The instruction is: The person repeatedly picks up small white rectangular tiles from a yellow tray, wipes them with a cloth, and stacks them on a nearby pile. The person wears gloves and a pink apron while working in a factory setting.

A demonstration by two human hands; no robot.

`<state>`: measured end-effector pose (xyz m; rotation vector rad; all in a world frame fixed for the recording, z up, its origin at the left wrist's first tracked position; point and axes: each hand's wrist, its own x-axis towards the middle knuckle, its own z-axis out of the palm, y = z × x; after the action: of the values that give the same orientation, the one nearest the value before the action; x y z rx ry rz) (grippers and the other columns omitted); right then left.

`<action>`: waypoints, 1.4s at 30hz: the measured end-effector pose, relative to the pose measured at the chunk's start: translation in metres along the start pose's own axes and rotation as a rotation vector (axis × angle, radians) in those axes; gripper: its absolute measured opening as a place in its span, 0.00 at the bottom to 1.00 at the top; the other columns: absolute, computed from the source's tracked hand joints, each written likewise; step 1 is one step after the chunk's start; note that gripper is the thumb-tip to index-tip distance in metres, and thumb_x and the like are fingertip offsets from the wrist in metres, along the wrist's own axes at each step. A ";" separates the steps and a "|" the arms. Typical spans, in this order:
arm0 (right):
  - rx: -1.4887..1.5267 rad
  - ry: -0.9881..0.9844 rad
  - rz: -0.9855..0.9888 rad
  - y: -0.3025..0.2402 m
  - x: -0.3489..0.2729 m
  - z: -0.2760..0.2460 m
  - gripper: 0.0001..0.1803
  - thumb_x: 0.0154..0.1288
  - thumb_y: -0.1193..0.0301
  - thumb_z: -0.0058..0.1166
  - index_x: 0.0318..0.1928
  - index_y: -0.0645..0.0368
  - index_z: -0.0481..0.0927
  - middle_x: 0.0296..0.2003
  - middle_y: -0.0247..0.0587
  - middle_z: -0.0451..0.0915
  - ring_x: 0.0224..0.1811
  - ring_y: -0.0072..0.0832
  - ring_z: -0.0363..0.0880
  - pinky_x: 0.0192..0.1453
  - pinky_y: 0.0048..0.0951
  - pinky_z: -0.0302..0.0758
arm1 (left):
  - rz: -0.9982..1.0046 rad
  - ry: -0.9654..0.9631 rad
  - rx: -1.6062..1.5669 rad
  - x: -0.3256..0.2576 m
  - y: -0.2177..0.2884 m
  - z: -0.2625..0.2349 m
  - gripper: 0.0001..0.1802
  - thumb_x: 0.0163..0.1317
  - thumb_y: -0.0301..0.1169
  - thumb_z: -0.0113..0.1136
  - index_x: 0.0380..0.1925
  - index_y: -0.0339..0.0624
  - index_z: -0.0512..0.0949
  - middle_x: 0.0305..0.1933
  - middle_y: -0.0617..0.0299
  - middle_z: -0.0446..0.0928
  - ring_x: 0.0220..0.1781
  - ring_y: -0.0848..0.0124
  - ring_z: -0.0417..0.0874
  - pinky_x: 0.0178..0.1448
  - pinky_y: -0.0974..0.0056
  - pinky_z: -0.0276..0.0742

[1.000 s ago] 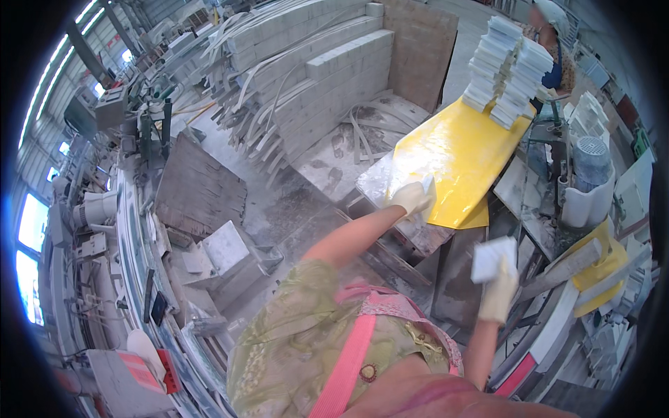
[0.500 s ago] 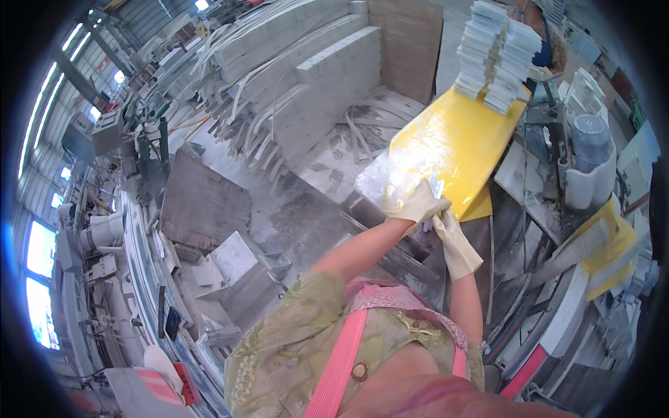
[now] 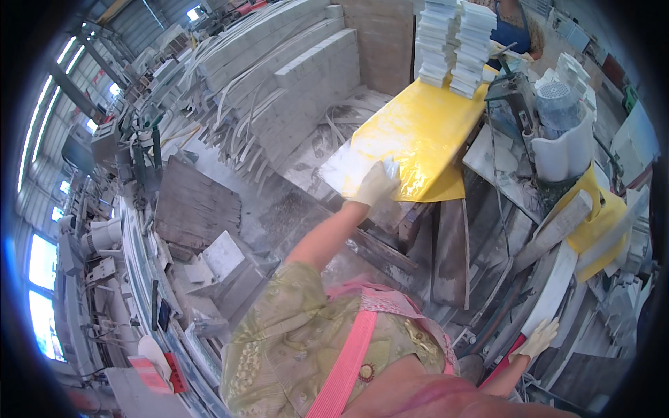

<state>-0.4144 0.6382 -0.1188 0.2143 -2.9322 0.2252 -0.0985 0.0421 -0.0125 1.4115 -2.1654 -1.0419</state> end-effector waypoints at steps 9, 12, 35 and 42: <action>-0.130 0.001 -0.082 0.014 -0.042 0.016 0.35 0.83 0.49 0.27 0.79 0.56 0.55 0.78 0.54 0.55 0.79 0.47 0.55 0.79 0.43 0.54 | -0.016 0.008 0.036 -0.001 0.002 -0.003 0.44 0.51 0.44 0.69 0.66 0.31 0.68 0.59 0.36 0.78 0.61 0.47 0.81 0.62 0.52 0.76; 0.024 -0.071 -0.165 0.020 -0.054 -0.006 0.35 0.80 0.54 0.39 0.79 0.56 0.54 0.78 0.55 0.53 0.80 0.49 0.52 0.81 0.43 0.52 | -0.017 -0.001 0.034 0.003 -0.004 -0.001 0.44 0.52 0.44 0.69 0.66 0.32 0.67 0.60 0.37 0.78 0.61 0.47 0.80 0.63 0.53 0.76; -0.125 0.087 -0.520 -0.046 -0.015 -0.053 0.34 0.68 0.69 0.54 0.73 0.64 0.65 0.73 0.55 0.66 0.76 0.46 0.61 0.81 0.45 0.53 | -0.042 -0.014 0.036 -0.001 0.001 -0.007 0.45 0.53 0.45 0.67 0.68 0.34 0.67 0.60 0.37 0.78 0.62 0.49 0.80 0.63 0.53 0.75; -0.353 0.002 -0.432 -0.071 -0.001 -0.040 0.46 0.60 0.74 0.59 0.78 0.62 0.54 0.77 0.50 0.57 0.80 0.41 0.54 0.81 0.45 0.53 | -0.079 -0.020 0.002 0.000 0.002 -0.013 0.47 0.51 0.47 0.67 0.69 0.33 0.65 0.60 0.36 0.77 0.62 0.48 0.80 0.62 0.53 0.76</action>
<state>-0.3956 0.5756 -0.0706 0.7695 -2.7702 -0.3497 -0.0912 0.0375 -0.0025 1.5050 -2.1405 -1.0865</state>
